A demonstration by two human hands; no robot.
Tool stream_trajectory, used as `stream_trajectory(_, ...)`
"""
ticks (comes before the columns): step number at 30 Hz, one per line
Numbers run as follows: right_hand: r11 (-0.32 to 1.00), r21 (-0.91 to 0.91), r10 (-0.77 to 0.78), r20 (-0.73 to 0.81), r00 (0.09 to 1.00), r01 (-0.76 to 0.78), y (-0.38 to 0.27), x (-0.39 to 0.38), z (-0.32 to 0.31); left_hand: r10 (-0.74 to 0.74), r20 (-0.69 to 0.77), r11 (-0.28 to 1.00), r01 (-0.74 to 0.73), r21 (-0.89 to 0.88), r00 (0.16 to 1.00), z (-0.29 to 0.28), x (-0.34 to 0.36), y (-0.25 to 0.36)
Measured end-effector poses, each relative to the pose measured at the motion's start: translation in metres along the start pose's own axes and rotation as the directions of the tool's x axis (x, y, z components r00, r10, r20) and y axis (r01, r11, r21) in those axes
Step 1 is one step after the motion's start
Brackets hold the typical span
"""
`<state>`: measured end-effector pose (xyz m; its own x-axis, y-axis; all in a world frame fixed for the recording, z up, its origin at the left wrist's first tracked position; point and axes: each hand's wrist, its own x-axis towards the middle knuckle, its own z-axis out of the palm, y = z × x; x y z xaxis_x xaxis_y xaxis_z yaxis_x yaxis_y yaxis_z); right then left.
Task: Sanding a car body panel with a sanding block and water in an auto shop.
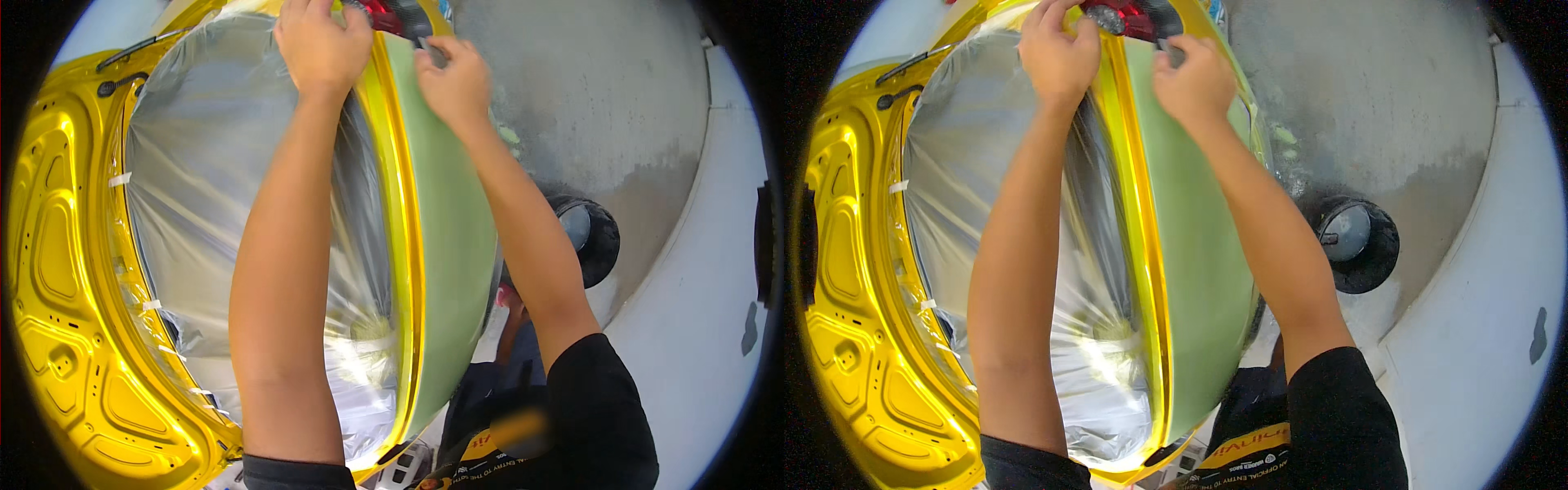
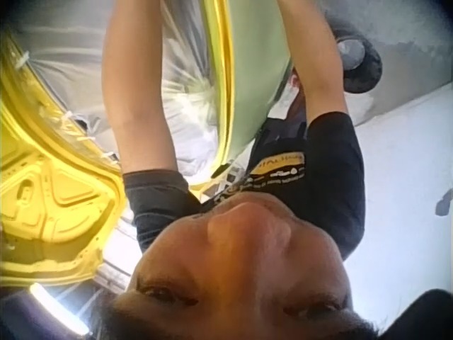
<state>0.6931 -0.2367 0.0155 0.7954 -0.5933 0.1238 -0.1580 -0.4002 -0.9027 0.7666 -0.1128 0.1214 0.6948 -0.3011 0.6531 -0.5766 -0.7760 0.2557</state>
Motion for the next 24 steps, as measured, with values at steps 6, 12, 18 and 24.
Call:
stream_trajectory(6,0.990,-0.084,0.108,-0.037,0.993,-0.111,-0.020,-0.014,0.007,0.080,0.018,0.996,-0.081,0.034,0.997,0.001,0.004,-0.030)
stream_trajectory(12,0.997,0.014,0.080,-0.104,0.991,-0.079,0.010,0.002,0.001,0.052,-0.019,0.996,-0.053,-0.068,0.998,0.011,0.010,-0.021)
stream_trajectory(18,0.998,-0.009,0.068,0.079,0.995,-0.067,-0.049,-0.054,-0.005,0.041,0.027,0.999,-0.042,0.020,0.999,-0.006,0.002,-0.039)
stream_trajectory(24,0.948,-0.050,0.316,0.035,0.948,-0.314,0.033,0.015,-0.007,0.076,0.070,0.997,-0.076,-0.004,0.995,0.008,0.010,-0.019)
